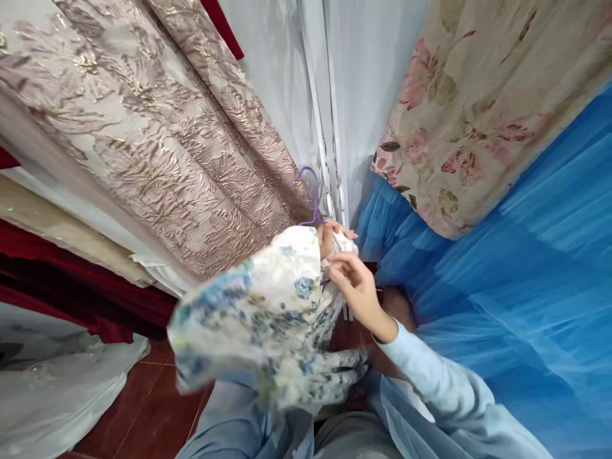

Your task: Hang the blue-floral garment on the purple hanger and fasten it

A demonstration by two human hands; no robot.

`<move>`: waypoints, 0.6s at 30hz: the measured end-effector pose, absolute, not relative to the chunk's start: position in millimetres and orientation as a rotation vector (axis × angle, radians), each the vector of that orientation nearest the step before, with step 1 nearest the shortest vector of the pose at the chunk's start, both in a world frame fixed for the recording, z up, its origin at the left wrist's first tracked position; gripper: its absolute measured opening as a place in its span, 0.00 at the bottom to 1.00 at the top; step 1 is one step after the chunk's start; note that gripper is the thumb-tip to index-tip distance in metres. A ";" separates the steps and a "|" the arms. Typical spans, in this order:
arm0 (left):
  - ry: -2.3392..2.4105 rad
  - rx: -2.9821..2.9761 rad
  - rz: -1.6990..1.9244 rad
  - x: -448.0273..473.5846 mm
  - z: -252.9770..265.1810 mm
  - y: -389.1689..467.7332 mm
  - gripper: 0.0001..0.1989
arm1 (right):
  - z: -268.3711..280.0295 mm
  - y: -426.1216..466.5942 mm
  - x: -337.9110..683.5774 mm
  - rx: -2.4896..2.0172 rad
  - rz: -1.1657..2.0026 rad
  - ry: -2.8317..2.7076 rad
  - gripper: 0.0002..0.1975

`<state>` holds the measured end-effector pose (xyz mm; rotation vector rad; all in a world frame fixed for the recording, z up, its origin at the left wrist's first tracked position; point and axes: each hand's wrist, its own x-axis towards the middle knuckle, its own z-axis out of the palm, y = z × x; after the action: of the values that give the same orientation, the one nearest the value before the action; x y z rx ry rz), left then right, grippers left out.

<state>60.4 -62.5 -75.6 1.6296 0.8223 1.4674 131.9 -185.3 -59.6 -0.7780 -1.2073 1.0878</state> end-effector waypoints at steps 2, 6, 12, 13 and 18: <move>0.617 1.487 1.316 87.1 -74.4 -72.8 0.29 | -81.0 -208.4 144.7 -0.902 0.986 -1.087 0.08; 0.374 1.346 1.036 131.1 -60.0 -73.7 0.32 | -124.4 -248.2 158.4 -1.080 0.947 -0.917 0.07; 0.170 1.060 1.176 148.5 -21.8 -47.7 0.20 | -149.5 -274.5 164.5 -1.125 1.132 -0.960 0.10; 0.123 1.017 1.207 145.6 -18.4 -46.0 0.19 | -151.1 -275.7 165.5 -1.127 1.157 -0.979 0.11; 0.265 1.086 1.229 124.0 -28.0 -53.1 0.22 | -161.9 -276.2 168.6 -1.161 1.225 -1.040 0.13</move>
<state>124.0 -53.1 -28.0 1.0856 0.2655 1.2293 168.6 -276.2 -161.9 -1.1607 -1.0398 1.2246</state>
